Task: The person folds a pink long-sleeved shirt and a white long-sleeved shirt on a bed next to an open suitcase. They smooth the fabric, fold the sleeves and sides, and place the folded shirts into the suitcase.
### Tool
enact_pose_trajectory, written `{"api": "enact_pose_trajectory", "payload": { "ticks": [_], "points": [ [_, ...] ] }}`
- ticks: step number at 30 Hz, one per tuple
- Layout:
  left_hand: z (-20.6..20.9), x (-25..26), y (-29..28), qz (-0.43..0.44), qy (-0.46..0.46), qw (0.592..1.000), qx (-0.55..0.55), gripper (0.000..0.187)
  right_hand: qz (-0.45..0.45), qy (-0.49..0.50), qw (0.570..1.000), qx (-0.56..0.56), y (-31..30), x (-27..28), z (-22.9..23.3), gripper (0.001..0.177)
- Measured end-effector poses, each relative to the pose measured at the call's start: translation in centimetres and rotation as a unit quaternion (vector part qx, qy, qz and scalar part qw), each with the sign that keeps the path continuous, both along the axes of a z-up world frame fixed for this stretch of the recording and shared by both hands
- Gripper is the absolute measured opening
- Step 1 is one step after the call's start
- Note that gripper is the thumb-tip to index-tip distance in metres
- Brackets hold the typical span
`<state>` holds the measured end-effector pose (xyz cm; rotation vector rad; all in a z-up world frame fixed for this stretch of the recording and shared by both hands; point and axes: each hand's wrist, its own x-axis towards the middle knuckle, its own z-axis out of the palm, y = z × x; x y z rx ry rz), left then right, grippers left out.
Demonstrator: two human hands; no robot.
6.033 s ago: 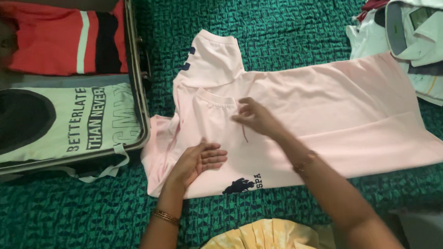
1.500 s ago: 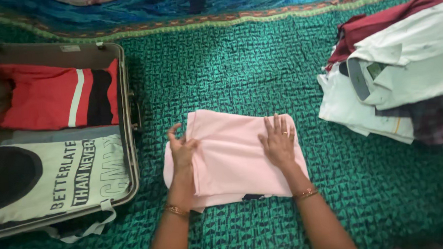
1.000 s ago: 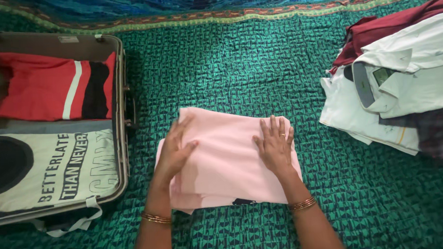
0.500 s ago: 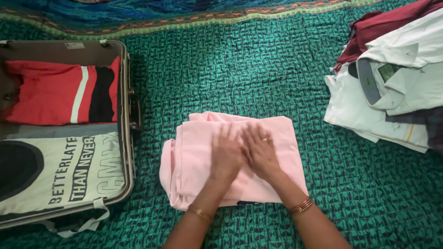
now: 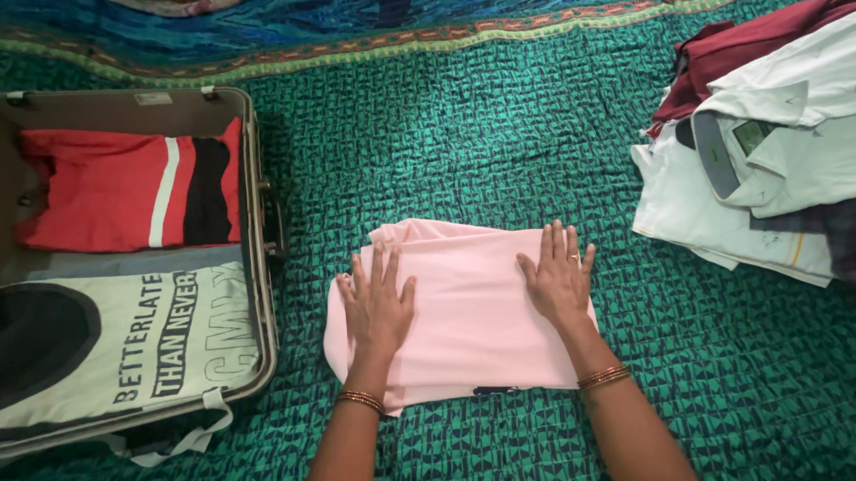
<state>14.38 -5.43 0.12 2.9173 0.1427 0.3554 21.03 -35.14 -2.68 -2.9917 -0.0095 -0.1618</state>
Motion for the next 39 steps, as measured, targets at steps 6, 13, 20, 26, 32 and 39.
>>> {"api": "enact_pose_trajectory", "payload": {
  "ticks": [6,13,20,26,32,39],
  "points": [
    [-0.8,-0.2,0.2,0.013,-0.050,0.997,-0.053,0.065,0.023,-0.020,0.999,0.029,-0.3,0.4,-0.6,0.080],
    [-1.0,-0.2,1.1,0.081,-0.102,0.963,-0.235,0.059,0.120,-0.078,0.990,0.018,1.6,-0.4,0.2,0.078],
    [2.0,-1.4,-0.6,0.076,-0.096,0.992,-0.022,0.025,0.342,-0.039,0.925,0.158,6.7,-5.4,5.4,0.096],
    [4.5,-1.1,-6.3,0.018,-0.111,0.984,-0.141,0.027,0.400,-0.005,0.896,0.193,7.3,-5.9,3.3,0.112],
    [8.1,-3.0,-12.0,-0.178,0.071,0.762,-0.618,0.018,0.294,0.122,0.765,0.559,5.1,-4.6,-4.6,0.046],
    [10.8,-2.7,-4.5,-0.069,-0.112,0.938,-0.320,0.037,0.129,0.028,0.775,0.617,3.4,-3.7,-6.1,0.044]
  ]
}}
